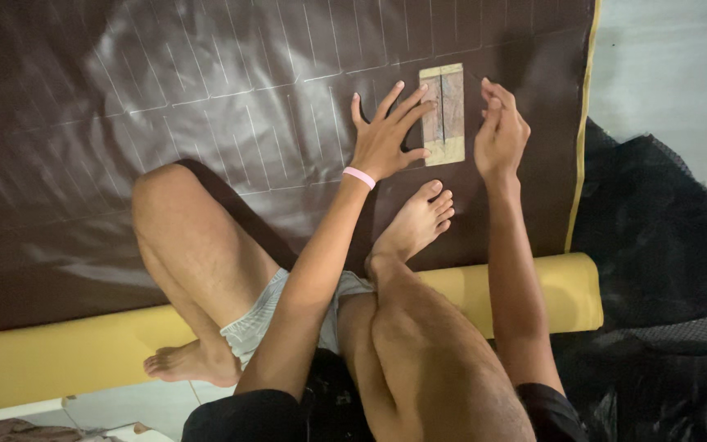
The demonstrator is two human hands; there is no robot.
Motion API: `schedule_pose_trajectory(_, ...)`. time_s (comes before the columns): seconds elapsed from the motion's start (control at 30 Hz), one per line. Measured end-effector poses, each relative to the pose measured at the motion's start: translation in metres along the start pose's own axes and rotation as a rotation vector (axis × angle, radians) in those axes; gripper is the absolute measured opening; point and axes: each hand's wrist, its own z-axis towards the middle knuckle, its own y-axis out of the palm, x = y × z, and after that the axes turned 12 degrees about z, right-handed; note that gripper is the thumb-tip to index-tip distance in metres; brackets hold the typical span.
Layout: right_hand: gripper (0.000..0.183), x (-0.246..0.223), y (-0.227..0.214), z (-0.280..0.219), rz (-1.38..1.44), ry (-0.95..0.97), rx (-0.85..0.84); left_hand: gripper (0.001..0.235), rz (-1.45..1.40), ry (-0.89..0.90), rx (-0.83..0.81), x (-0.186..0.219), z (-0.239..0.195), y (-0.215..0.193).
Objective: The person marks a grid pattern on a large sheet of brown fabric using a wooden ruler and a white marking tool. After completing the grid, the person uses red-handled scissors to cut along one of the marked lines.
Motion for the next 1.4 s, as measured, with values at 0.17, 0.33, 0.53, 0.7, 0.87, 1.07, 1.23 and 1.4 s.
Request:
schedule_pose_trajectory(0.17,0.027,-0.005,0.007,0.012,-0.053,-0.074,-0.016,0.085,0.004,-0.002,-0.029,0.001,0.000,-0.003)
schedule_pose_trajectory(0.33,0.026,-0.017,-0.003,-0.002,-0.271,-0.212,-0.161,0.080,0.066,0.021,-0.012,0.003,-0.002,-0.005)
schedule_pose_trajectory(0.53,0.025,-0.044,-0.054,-0.069,-0.329,-0.090,-0.324,0.079,0.072,0.019,-0.008,0.005,0.001,-0.007)
schedule_pose_trajectory(0.7,0.026,-0.036,-0.051,-0.087,-0.158,-0.082,-0.369,0.081,0.086,0.025,-0.019,0.006,0.001,-0.003)
schedule_pose_trajectory(0.87,0.028,-0.024,-0.032,-0.089,-0.169,-0.205,-0.456,0.081,0.080,0.035,0.010,0.004,0.000,-0.003)
schedule_pose_trajectory(1.07,0.028,-0.018,-0.063,-0.077,-0.271,-0.081,-0.329,0.082,0.083,0.012,-0.017,0.005,-0.001,-0.002)
schedule_pose_trajectory(1.23,0.031,-0.027,-0.041,-0.041,-0.171,-0.161,-0.298,0.092,0.088,0.006,-0.037,0.006,0.000,-0.003)
schedule_pose_trajectory(1.4,0.026,-0.031,-0.005,0.000,-0.230,-0.221,-0.303,0.105,0.093,-0.028,-0.049,0.007,0.001,-0.004)
